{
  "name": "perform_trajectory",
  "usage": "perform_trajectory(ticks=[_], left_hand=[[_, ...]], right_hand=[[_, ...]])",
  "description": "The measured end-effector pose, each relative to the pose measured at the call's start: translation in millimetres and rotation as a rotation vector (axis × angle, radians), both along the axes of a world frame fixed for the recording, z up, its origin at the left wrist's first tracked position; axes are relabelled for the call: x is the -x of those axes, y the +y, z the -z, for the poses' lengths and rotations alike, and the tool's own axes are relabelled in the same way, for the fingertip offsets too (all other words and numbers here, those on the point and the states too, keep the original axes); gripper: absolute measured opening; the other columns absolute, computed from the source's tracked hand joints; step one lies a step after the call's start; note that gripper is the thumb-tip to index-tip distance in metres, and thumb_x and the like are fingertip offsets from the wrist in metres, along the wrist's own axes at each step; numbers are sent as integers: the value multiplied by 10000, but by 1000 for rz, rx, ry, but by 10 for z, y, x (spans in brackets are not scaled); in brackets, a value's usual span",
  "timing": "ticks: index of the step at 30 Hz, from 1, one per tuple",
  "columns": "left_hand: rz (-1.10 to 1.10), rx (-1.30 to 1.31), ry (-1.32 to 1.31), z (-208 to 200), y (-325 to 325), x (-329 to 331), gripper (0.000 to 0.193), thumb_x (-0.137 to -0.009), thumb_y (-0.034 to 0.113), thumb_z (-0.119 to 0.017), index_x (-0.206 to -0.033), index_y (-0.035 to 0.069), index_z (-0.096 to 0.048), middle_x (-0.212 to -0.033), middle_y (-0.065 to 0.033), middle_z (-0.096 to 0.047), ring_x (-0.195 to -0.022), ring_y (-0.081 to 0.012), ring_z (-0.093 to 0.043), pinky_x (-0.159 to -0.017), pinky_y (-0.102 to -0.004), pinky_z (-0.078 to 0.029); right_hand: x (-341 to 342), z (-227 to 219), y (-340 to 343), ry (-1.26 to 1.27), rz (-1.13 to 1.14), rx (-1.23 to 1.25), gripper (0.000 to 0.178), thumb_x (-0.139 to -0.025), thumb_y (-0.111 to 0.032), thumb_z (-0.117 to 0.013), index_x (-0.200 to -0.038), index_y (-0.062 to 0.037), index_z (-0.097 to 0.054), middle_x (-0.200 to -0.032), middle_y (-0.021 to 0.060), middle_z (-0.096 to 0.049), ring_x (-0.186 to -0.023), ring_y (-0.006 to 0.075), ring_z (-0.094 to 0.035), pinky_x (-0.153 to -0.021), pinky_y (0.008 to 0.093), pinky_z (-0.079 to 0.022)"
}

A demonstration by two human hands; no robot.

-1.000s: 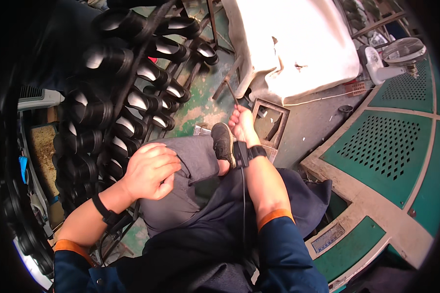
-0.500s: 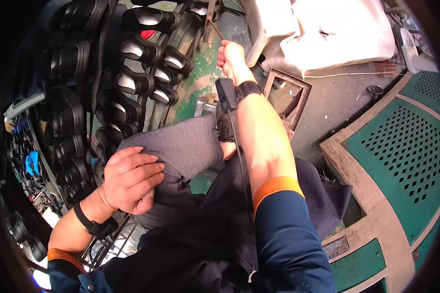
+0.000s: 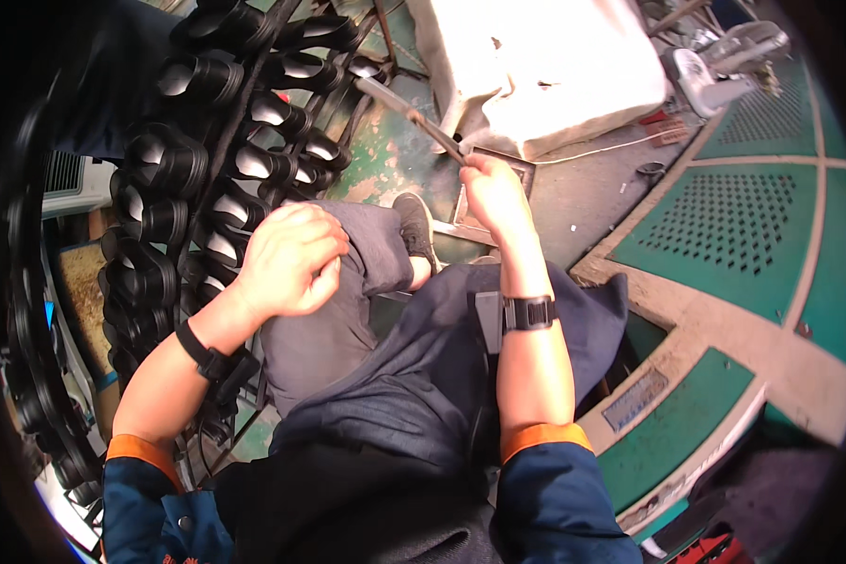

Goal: Inspecting and preparing shoe components, including the sole and upper, in a factory setting.

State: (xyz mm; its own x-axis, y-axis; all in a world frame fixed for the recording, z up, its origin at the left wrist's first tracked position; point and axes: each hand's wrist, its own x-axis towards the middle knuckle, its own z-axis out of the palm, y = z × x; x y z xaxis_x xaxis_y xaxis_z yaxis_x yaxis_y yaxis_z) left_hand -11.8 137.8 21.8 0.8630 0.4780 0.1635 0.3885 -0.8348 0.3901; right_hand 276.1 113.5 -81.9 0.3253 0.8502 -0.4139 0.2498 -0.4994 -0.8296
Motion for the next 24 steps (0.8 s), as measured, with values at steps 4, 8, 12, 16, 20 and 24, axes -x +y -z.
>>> perform_trajectory(ticks=[4, 8, 12, 16, 20, 24], left_hand=[[-34, -47, -26, -8, -142, 94, 109, -685, 94, -645, -780, 42, -655, -850, -64, -657, -865, -259, -634, -824, -388, -499], [-54, -114, 16, -10, -233, 89, 115, -703, 116, -640, -788, 42, -661, -842, -62, -651, -902, -255, -624, -869, -394, -484], [-69, -161, -33, 11, -286, 98, 122, -722, 129, -635, -800, 41, -666, -845, -71, -651, -924, -262, -621, -901, -406, -473], [-46, -180, -96, 43, -355, 102, 118, -724, 130, -647, -802, 44, -668, -874, -70, -660, -951, -265, -619, -923, -406, -466], [6, -168, -177, 13, -397, 32, 109, -723, 126, -654, -798, 47, -664, -876, -67, -662, -957, -264, -620, -947, -406, -463], [-10, -140, -120, -31, -418, 14, 108, -724, 126, -653, -799, 48, -664, -870, -73, -657, -957, -269, -622, -952, -407, -462]], right_hand=[[103, -382, -602, -451, -161, 62, 348, -882, -237, -521, -1109, -38, -694, -1059, 238, -681, -1072, 395, -637, -950, 482, -481], [163, 80, -1071, -426, -243, 320, 377, -883, -259, -501, -1108, -35, -704, -1096, 252, -674, -1087, 391, -637, -951, 461, -491], [392, 121, -1279, -280, -94, 337, 392, -906, -268, -499, -1167, -46, -691, -1015, 234, -704, -950, 358, -691, -828, 440, -535], [585, -153, -1306, 67, 22, 364, 369, -923, -220, -509, -1211, -51, -667, -648, 55, -572, -434, 136, -454, -403, 320, -355], [604, -139, -1335, 135, 126, 290, 323, -938, -225, -524, -1161, -50, -679, -591, -1, -500, -414, 110, -405, -388, 298, -318], [668, -200, -1312, 20, 100, 240, 290, -951, -210, -510, -1104, -43, -691, -569, -34, -468, -409, 88, -371, -381, 273, -298]])
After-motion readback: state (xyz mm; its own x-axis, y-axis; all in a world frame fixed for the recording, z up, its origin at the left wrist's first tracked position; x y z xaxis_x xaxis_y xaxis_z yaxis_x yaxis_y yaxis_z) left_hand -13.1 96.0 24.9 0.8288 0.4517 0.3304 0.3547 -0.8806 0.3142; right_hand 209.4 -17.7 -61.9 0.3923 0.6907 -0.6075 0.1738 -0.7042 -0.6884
